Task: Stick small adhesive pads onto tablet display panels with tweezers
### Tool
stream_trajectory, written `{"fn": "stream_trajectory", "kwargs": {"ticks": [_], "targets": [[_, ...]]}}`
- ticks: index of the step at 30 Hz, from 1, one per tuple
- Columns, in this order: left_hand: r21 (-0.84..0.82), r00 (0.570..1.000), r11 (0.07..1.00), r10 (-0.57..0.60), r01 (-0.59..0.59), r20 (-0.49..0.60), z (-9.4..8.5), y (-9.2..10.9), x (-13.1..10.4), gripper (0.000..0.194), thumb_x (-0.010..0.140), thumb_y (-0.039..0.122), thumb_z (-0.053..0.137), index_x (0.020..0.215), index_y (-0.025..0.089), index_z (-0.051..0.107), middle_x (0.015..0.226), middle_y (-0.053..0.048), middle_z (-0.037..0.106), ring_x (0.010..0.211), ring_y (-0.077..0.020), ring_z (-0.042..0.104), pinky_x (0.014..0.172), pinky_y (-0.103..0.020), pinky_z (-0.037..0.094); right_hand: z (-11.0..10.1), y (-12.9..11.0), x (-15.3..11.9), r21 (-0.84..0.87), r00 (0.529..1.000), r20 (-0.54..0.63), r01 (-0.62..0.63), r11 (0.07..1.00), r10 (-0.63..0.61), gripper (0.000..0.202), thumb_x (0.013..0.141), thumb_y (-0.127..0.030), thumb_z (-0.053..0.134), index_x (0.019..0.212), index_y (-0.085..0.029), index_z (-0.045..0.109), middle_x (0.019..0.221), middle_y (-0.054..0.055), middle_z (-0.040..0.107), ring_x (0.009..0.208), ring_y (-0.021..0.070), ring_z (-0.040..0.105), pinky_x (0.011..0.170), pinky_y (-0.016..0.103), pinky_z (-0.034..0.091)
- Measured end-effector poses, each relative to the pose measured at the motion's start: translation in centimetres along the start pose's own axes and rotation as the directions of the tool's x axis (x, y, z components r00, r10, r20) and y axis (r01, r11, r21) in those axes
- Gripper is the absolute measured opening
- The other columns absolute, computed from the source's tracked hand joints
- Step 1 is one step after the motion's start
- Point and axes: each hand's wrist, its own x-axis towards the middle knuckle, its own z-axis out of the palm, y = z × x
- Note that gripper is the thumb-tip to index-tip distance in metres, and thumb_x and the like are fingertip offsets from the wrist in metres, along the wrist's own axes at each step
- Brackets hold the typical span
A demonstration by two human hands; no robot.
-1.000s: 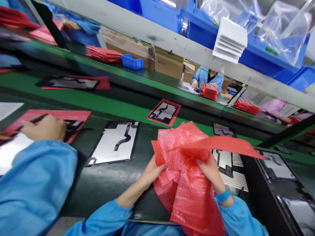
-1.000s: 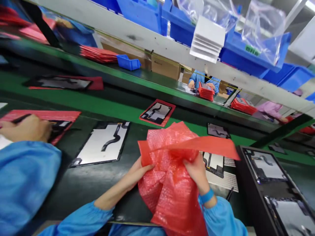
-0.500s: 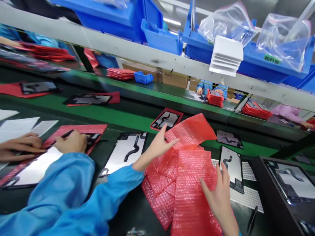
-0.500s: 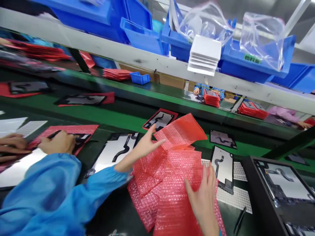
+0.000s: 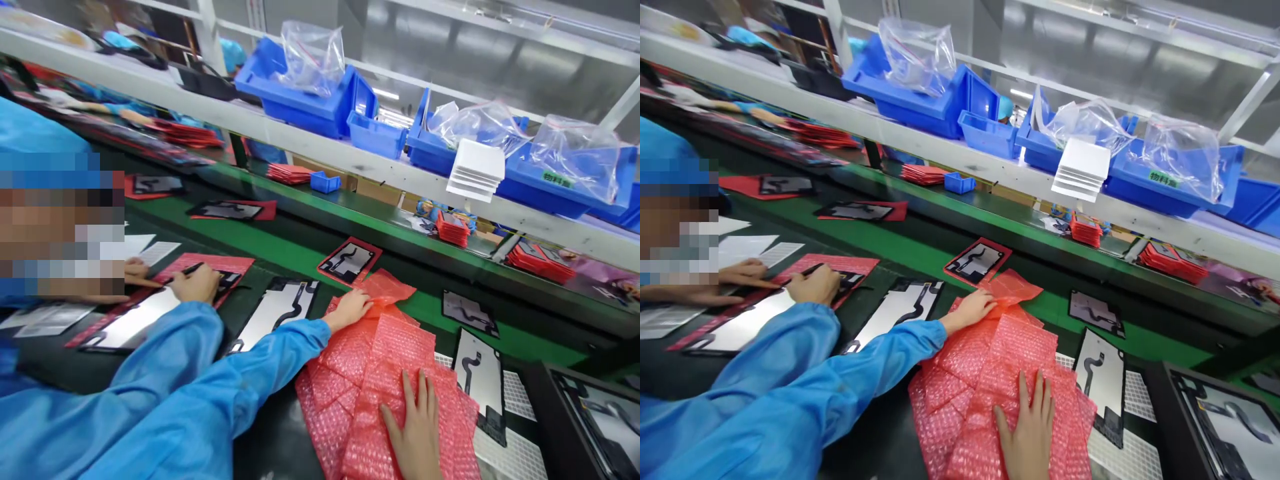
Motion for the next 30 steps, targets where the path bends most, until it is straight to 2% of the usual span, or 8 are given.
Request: {"fn": "stream_trajectory", "kwargs": {"ticks": [7,10,13,15,17,21,26,30], "targets": [[-0.042,0.976,0.984,0.167,-0.175,-0.141,-5.5,4.8,-2.9,0.035,0.109,0.041,0.061,0.133,0.018,0.071,0.162,-0.014,0.055,0.153,-0.0327,0.048,0.129,-0.060,0.036,0.5,-2.4,2.2,0.118,0.997,-0.013,-0.070,0.991,0.072,0.078,0.095,-0.067,0.068,0.157,-0.020,0.063,0.172,0.022,0.043,0.160,0.0527,0.033,0.122,0.077,0.032],[-0.069,0.968,0.966,0.245,-0.249,-0.061,-3.7,7.5,-9.2,0.030,0.106,0.037,0.057,0.110,0.019,0.080,0.160,-0.015,0.059,0.158,-0.0350,0.043,0.134,-0.056,0.028,-1.1,-1.8,2.5,0.241,0.994,-0.045,-0.086,0.967,0.100,0.067,0.098,-0.055,0.063,0.153,-0.016,0.064,0.170,0.023,0.045,0.158,0.0464,0.039,0.125,0.069,0.036],[-0.107,0.976,0.972,0.215,-0.210,0.034,-0.4,9.0,-15.5,0.026,0.090,0.047,0.076,0.087,0.022,0.081,0.142,-0.021,0.071,0.143,-0.0452,0.059,0.121,-0.060,0.045,-4.1,1.8,0.7,0.260,0.978,-0.115,-0.139,0.956,0.173,0.058,0.103,-0.044,0.049,0.150,-0.013,0.062,0.165,0.023,0.050,0.156,0.0416,0.044,0.126,0.066,0.037],[-0.123,0.983,0.980,0.169,-0.159,0.078,0.7,8.5,-17.1,0.041,0.078,0.062,0.085,0.088,0.022,0.082,0.131,-0.024,0.076,0.128,-0.0473,0.069,0.111,-0.060,0.055,-5.9,5.2,-1.5,0.251,0.952,-0.184,-0.194,0.948,0.243,0.057,0.100,-0.048,0.053,0.145,-0.014,0.065,0.159,0.023,0.056,0.151,0.0447,0.050,0.125,0.068,0.038],[-0.121,0.992,0.987,0.109,-0.102,0.059,0.6,6.8,-16.2,0.061,0.080,0.072,0.079,0.113,0.021,0.083,0.144,-0.024,0.069,0.137,-0.0469,0.063,0.118,-0.060,0.049,-6.4,7.9,-3.9,0.248,0.944,-0.170,-0.236,0.939,0.282,0.059,0.098,-0.052,0.058,0.144,-0.016,0.066,0.158,0.023,0.057,0.149,0.0465,0.054,0.123,0.067,0.043],[-0.096,0.995,0.993,-0.076,0.070,-0.067,-0.3,2.1,-10.7,0.086,0.096,0.069,0.059,0.164,0.018,0.048,0.179,-0.021,0.029,0.169,-0.0454,0.013,0.133,-0.068,0.018,-3.5,8.0,-6.6,0.237,0.925,-0.251,-0.227,0.945,0.285,0.063,0.099,-0.054,0.057,0.151,-0.019,0.063,0.157,0.024,0.058,0.146,0.0500,0.056,0.119,0.071,0.046],[-0.086,0.988,0.984,-0.155,0.157,0.021,1.6,0.2,-9.9,0.096,0.096,0.069,0.055,0.169,0.009,0.035,0.175,-0.027,0.033,0.164,-0.0436,0.031,0.130,-0.061,0.033,1.9,2.6,-4.8,0.132,0.846,-0.505,-0.118,0.984,0.170,0.066,0.102,-0.046,0.068,0.158,-0.014,0.058,0.165,0.028,0.048,0.147,0.0524,0.053,0.114,0.072,0.049],[-0.042,0.987,0.988,-0.148,0.151,0.067,0.7,1.6,-10.4,0.106,0.093,0.072,0.059,0.169,0.002,0.032,0.175,-0.031,0.031,0.164,-0.0469,0.030,0.131,-0.063,0.030,2.7,1.4,-3.9,0.130,0.833,-0.530,-0.104,0.986,0.158,0.066,0.101,-0.038,0.072,0.161,-0.015,0.056,0.168,0.027,0.046,0.143,0.0522,0.057,0.107,0.068,0.055]]}}
